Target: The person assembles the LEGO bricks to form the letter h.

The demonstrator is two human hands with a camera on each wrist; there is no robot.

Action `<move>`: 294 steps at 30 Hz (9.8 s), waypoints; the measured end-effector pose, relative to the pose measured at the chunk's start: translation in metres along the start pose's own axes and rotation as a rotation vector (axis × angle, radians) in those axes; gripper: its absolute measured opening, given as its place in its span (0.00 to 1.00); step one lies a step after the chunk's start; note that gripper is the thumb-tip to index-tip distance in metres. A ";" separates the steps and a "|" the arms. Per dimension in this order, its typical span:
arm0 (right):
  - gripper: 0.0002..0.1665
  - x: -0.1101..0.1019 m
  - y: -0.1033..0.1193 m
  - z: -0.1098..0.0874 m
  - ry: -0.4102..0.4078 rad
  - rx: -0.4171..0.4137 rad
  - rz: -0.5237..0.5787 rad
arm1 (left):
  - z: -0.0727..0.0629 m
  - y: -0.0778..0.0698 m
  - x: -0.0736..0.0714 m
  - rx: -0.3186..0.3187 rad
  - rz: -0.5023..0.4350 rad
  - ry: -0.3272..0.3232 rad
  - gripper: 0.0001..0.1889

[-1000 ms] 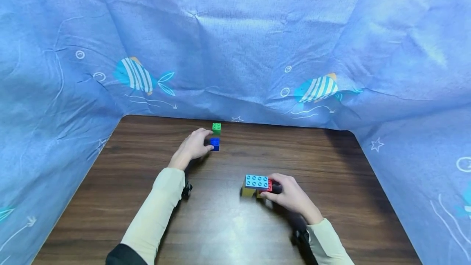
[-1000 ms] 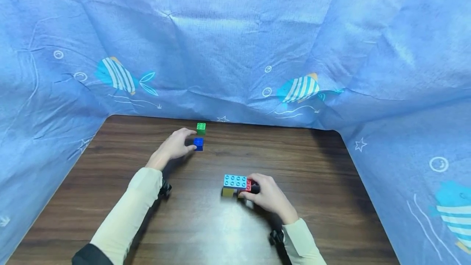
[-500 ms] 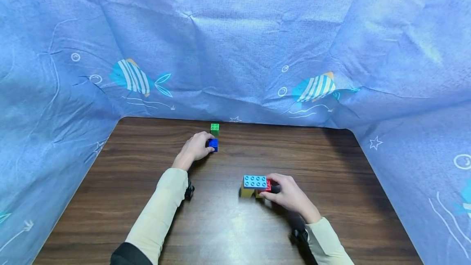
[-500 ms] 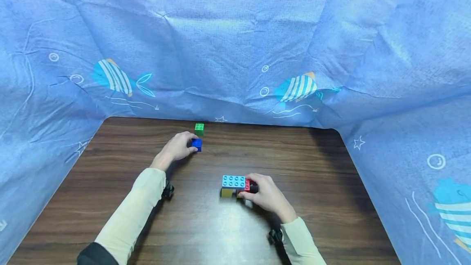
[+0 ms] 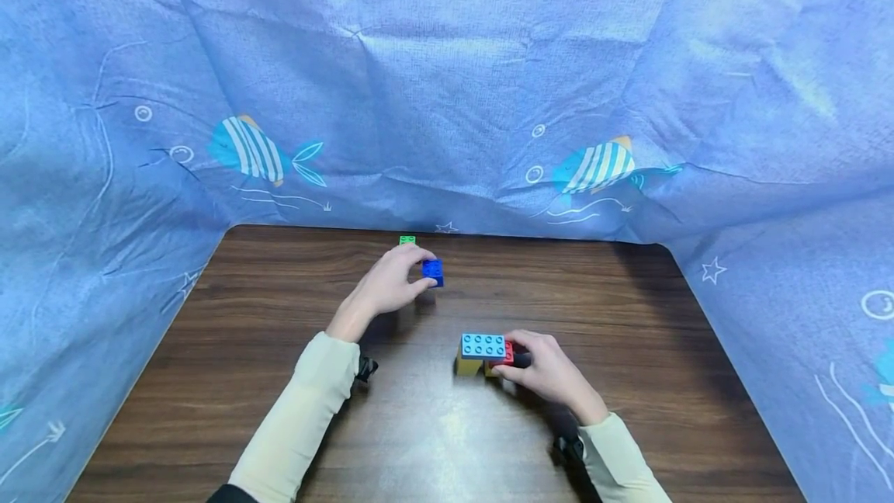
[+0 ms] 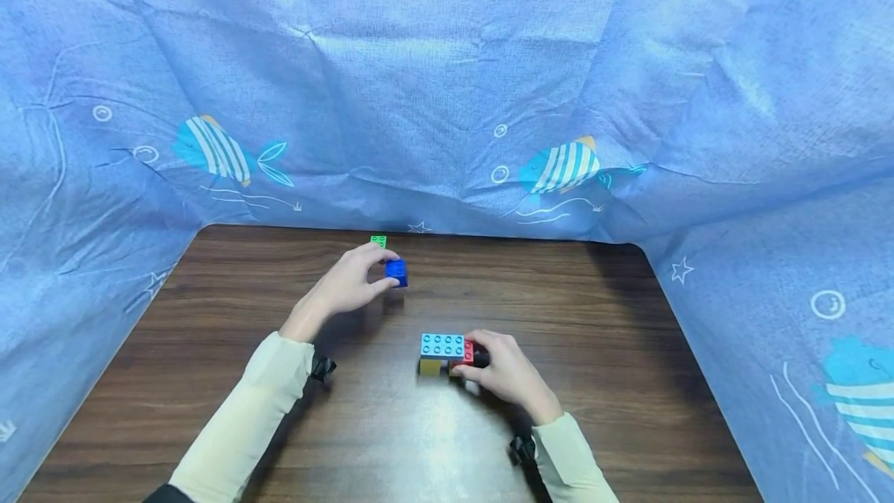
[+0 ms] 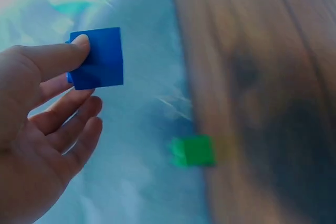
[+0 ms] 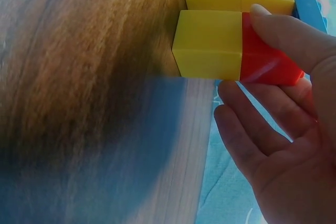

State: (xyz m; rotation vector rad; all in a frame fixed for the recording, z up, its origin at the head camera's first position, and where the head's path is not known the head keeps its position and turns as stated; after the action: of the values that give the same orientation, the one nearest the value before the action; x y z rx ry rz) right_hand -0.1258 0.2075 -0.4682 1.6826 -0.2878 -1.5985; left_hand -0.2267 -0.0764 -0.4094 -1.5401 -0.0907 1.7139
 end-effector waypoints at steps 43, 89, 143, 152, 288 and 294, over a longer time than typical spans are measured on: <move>0.19 0.000 -0.001 0.003 -0.033 -0.091 -0.036 | -0.045 -0.093 0.021 0.178 0.120 0.115 0.20; 0.21 0.001 -0.006 0.001 -0.059 -0.098 -0.035 | -0.031 -0.106 0.029 0.176 0.337 0.264 0.22; 0.18 0.009 -0.002 -0.004 -0.030 -0.045 -0.020 | 0.053 0.075 0.017 -0.126 0.288 0.065 0.23; 0.18 0.007 -0.005 -0.003 -0.043 -0.045 -0.022 | 0.032 -0.035 -0.036 0.101 0.130 -0.101 0.22; 0.32 0.061 0.022 -0.013 -0.206 0.363 0.208 | -0.106 -0.058 0.102 -0.424 -0.048 -0.201 0.14; 0.31 0.059 0.022 -0.012 -0.201 0.351 0.131 | -0.104 -0.056 0.102 -0.409 -0.008 -0.193 0.12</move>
State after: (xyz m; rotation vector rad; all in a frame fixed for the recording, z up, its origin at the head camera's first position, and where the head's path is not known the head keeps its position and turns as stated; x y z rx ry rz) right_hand -0.0965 0.1594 -0.4990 1.7160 -0.8038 -1.6912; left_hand -0.1013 -0.0247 -0.4873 -1.6484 -0.5765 1.9170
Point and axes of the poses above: each hand's wrist, its own z-axis towards the middle knuckle, its own x-axis out of the palm, y = z × x, the point moved 2 cm from there along z, towards the middle knuckle, and after that the axes turned 5 degrees about -y, right-handed, at the moved point
